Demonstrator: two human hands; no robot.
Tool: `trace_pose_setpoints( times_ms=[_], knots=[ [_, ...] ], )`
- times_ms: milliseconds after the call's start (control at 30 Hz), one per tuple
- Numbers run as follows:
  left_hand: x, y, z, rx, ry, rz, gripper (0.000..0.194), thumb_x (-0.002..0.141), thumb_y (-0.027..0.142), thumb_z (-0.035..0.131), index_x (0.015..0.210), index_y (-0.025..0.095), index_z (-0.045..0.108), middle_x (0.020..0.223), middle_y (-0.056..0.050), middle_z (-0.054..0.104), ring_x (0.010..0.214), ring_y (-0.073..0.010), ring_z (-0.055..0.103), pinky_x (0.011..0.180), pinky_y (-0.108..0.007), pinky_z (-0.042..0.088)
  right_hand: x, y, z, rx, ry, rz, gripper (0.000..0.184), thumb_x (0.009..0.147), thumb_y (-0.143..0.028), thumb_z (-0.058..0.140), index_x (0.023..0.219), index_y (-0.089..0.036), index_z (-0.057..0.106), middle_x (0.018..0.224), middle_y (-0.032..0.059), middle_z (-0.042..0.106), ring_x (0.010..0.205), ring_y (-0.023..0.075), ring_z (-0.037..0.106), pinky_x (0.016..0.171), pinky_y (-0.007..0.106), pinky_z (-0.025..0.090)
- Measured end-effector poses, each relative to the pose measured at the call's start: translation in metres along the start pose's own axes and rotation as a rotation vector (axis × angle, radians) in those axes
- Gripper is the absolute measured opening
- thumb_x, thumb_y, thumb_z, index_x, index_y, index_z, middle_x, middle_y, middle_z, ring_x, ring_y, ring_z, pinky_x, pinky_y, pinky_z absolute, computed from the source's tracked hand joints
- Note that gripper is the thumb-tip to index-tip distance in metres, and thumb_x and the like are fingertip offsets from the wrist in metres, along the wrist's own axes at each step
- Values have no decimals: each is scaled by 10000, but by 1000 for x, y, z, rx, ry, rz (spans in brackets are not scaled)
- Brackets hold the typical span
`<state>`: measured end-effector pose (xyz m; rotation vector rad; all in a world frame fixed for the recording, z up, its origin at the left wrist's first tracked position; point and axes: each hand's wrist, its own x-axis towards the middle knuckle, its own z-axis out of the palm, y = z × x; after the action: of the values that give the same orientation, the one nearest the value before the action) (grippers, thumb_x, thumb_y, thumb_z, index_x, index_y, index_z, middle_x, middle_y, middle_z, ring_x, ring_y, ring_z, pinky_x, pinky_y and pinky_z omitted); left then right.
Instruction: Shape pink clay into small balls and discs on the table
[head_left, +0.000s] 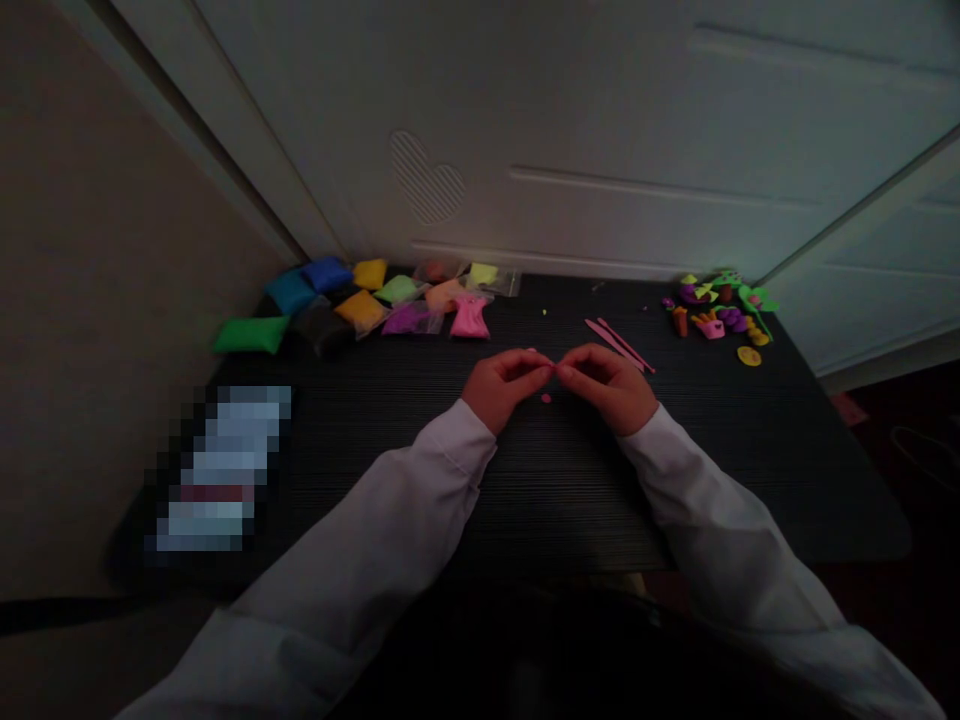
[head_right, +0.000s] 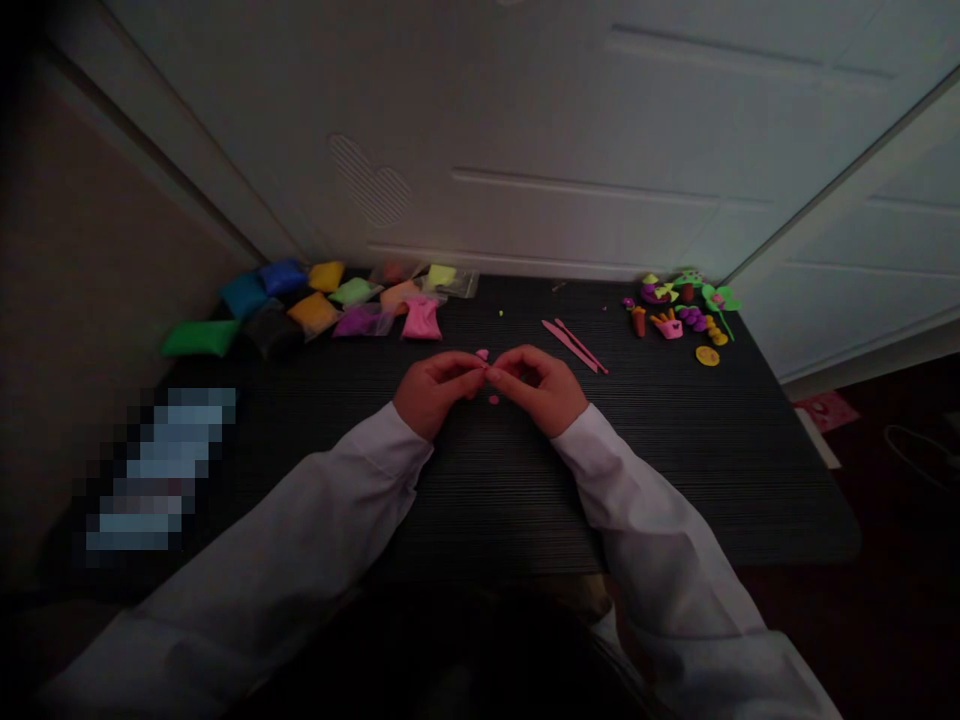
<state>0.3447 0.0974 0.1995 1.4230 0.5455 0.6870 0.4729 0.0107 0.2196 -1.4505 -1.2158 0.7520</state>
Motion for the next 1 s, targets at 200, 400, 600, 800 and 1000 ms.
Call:
trace_pose_setpoints(
  times_ms=[200, 400, 600, 800, 1000],
  knots=[
    [-1, 4, 2, -70, -19, -52, 168, 611, 298, 617, 697, 155, 597, 636, 27, 565, 508, -50, 448, 512, -207, 391, -1, -6, -8, -281, 41, -128, 206, 718, -362, 515, 819, -197, 586, 793, 13, 567, 718, 120, 506, 648, 279, 394],
    [-2, 5, 2, 8, -73, -46, 130, 625, 271, 602, 680, 155, 585, 597, 36, 545, 503, -56, 472, 546, -217, 388, -1, -6, -7, -439, 41, -231, 138, 712, -327, 528, 718, -201, 584, 751, 5, 560, 719, 120, 510, 669, 289, 405],
    [-2, 7, 1, 103, -36, -39, 153, 655, 297, 563, 676, 148, 593, 600, 21, 549, 502, -59, 444, 516, -212, 363, 2, 2, -16, -430, 28, -233, 130, 703, -308, 541, 693, -185, 579, 782, 16, 560, 780, 124, 521, 748, 302, 412],
    [4, -1, -2, 29, 62, -42, 165, 667, 302, 554, 672, 141, 593, 639, 7, 555, 507, -55, 442, 481, -201, 334, 4, 18, -22, -726, -70, -102, 175, 671, -356, 558, 676, -192, 621, 835, 35, 571, 825, 165, 508, 763, 363, 378],
    [5, -6, -3, -38, 54, -54, 167, 656, 309, 564, 687, 149, 603, 660, -6, 573, 560, -74, 486, 486, -202, 343, 3, 21, -21, -957, -68, -27, 203, 703, -365, 494, 708, -218, 634, 855, 42, 581, 857, 206, 488, 736, 399, 322]
  ],
)
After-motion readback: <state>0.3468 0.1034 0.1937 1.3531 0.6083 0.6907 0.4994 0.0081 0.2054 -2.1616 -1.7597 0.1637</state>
